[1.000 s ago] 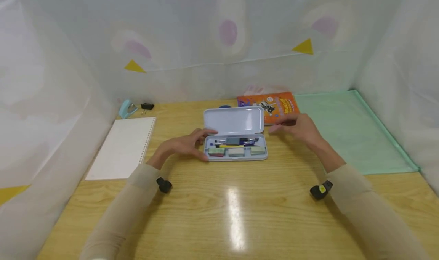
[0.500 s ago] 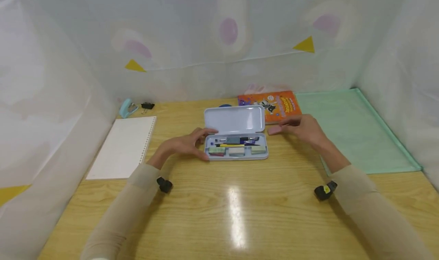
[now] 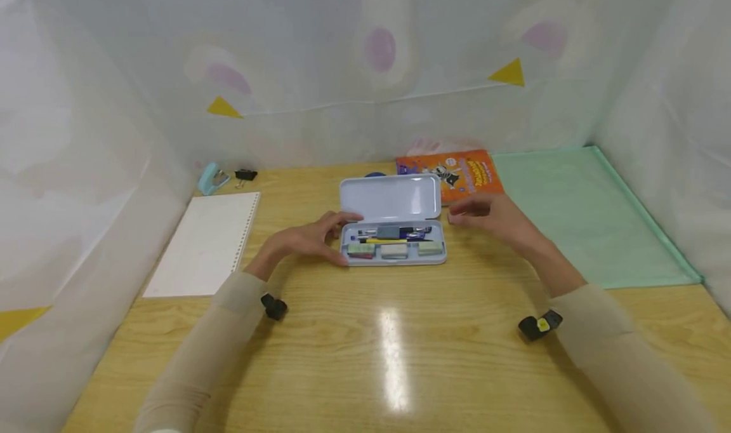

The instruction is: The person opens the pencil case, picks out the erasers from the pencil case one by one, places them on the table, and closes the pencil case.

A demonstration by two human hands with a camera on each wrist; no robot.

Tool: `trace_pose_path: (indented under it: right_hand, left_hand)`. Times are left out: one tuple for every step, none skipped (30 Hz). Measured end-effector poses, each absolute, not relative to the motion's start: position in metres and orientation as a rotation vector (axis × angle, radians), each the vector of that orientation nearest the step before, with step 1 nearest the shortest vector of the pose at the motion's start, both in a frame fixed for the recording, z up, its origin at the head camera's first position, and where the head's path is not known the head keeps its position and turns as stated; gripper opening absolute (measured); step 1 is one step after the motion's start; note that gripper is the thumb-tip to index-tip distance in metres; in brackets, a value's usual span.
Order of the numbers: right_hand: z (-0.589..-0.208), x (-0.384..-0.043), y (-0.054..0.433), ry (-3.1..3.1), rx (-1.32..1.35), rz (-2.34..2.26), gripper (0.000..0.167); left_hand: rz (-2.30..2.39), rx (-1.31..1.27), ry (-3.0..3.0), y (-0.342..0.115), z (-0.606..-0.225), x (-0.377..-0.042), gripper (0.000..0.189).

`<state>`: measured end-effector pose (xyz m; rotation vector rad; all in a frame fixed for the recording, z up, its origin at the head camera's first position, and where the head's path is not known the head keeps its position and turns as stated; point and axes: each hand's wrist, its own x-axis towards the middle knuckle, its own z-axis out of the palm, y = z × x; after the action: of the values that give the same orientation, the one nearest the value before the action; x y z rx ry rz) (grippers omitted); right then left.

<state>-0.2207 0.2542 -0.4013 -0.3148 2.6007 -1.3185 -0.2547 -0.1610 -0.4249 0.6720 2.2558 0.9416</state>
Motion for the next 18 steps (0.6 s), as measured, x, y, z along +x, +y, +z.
trace_pose_path:
  right_hand:
    - [-0.403, -0.22, 0.251, 2.587, -0.369, -1.333, 0.038]
    - [-0.405, -0.22, 0.248, 2.569, -0.421, -1.347, 0.035]
    - [-0.406, -0.22, 0.245, 2.554, -0.469, -1.358, 0.032]
    - [-0.408, -0.22, 0.242, 2.541, -0.512, -1.361, 0.03]
    - [-0.409, -0.22, 0.239, 2.525, -0.554, -1.363, 0.029]
    - [-0.41, -0.219, 0.236, 2.512, -0.576, -1.362, 0.029]
    - [-0.411, -0.219, 0.233, 2.506, -0.593, -1.351, 0.028]
    - [-0.412, -0.218, 0.23, 2.505, -0.608, -1.336, 0.027]
    - [-0.411, -0.217, 0.227, 2.508, -0.619, -1.318, 0.027]
    - [-0.411, -0.216, 0.225, 2.511, -0.628, -1.298, 0.026]
    - [-0.411, -0.216, 0.223, 2.513, -0.637, -1.279, 0.026]
    - [-0.411, -0.214, 0.222, 2.519, -0.644, -1.259, 0.025]
    - [-0.411, -0.214, 0.22, 2.526, -0.651, -1.237, 0.024]
    - [-0.411, -0.213, 0.219, 2.534, -0.655, -1.218, 0.024]
    - [-0.411, -0.213, 0.218, 2.541, -0.657, -1.201, 0.023]
    - [-0.412, -0.212, 0.217, 2.551, -0.659, -1.182, 0.022]
    - [-0.413, -0.212, 0.217, 2.555, -0.662, -1.173, 0.022]
    - [-0.414, -0.212, 0.216, 2.562, -0.67, -1.16, 0.022]
  left_hand:
    - [0.94, 0.673, 2.257, -0.161, -0.425, -0.255, 0.093]
    - [0.94, 0.671, 2.258, -0.161, -0.425, -0.255, 0.093]
    - [0.939, 0.669, 2.259, -0.161, -0.425, -0.255, 0.093]
    - [0.941, 0.667, 2.257, -0.161, -0.426, -0.255, 0.093]
    - [0.946, 0.662, 2.254, -0.161, -0.426, -0.255, 0.093]
    - [0.948, 0.661, 2.252, -0.161, -0.427, -0.255, 0.093]
    - [0.953, 0.658, 2.249, -0.161, -0.427, -0.256, 0.093]
    - [0.955, 0.655, 2.248, -0.161, -0.428, -0.256, 0.093]
    - [0.96, 0.655, 2.244, -0.161, -0.428, -0.256, 0.093]
    - [0.965, 0.655, 2.241, -0.161, -0.428, -0.256, 0.093]
    - [0.965, 0.657, 2.242, -0.161, -0.428, -0.256, 0.093]
    - [0.965, 0.66, 2.241, -0.161, -0.428, -0.256, 0.093]
    - [0.965, 0.66, 2.241, -0.161, -0.428, -0.256, 0.093]
    - [0.964, 0.663, 2.242, -0.161, -0.428, -0.256, 0.093]
    - [0.963, 0.664, 2.242, -0.161, -0.428, -0.256, 0.093]
    - [0.961, 0.667, 2.244, -0.161, -0.428, -0.256, 0.093]
    - [0.96, 0.666, 2.246, -0.161, -0.428, -0.256, 0.093]
    - [0.96, 0.664, 2.247, -0.162, -0.428, -0.256, 0.093]
